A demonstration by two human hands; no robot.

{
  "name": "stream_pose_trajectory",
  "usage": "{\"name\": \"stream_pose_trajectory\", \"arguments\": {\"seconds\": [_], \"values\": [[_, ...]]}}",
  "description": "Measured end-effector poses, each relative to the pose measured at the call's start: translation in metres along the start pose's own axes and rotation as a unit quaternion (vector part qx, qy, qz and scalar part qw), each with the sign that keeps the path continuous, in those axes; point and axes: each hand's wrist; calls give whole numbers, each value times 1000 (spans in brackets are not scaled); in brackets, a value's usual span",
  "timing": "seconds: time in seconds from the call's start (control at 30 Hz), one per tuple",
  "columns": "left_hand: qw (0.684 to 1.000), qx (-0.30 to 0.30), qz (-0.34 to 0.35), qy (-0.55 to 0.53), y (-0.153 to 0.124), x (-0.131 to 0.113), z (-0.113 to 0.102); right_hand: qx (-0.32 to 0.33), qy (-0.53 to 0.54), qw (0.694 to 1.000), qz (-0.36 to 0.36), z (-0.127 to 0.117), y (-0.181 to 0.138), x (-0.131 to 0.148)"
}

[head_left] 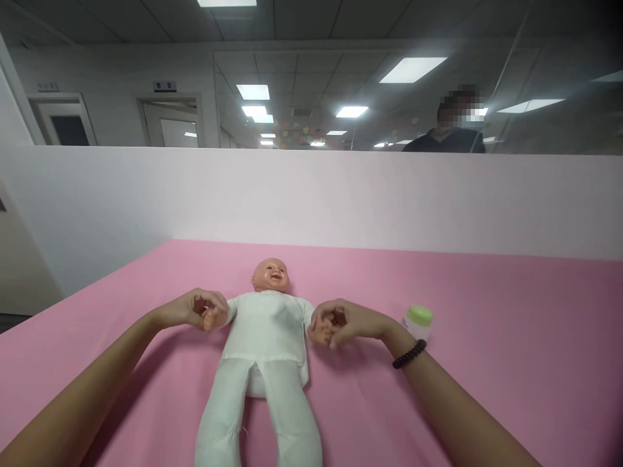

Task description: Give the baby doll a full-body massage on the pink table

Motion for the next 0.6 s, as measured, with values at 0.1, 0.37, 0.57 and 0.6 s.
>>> {"name": "stream_pose_trajectory", "arguments": {"seconds": [0.1,0.37,0.57,0.6], "values": [[981,-179,13,-72,6,8,0,-113,99,987,-56,-6,2,-9],[889,-441,-16,-123,32,24,33,-352,247,902,-31,7,28,-31],[851,-512,-58,-104,46,36,38,-432,259,864,0,9,44,-50],[850,-515,-63,-95,49,39,39,-437,249,864,6,9,46,-53]]}}
Point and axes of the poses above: each hand's wrist, its own y-axis towards the middle knuckle, its own z-axis out of the palm, x = y × z, and after that the axes turned 6 degrees about -x, right-handed
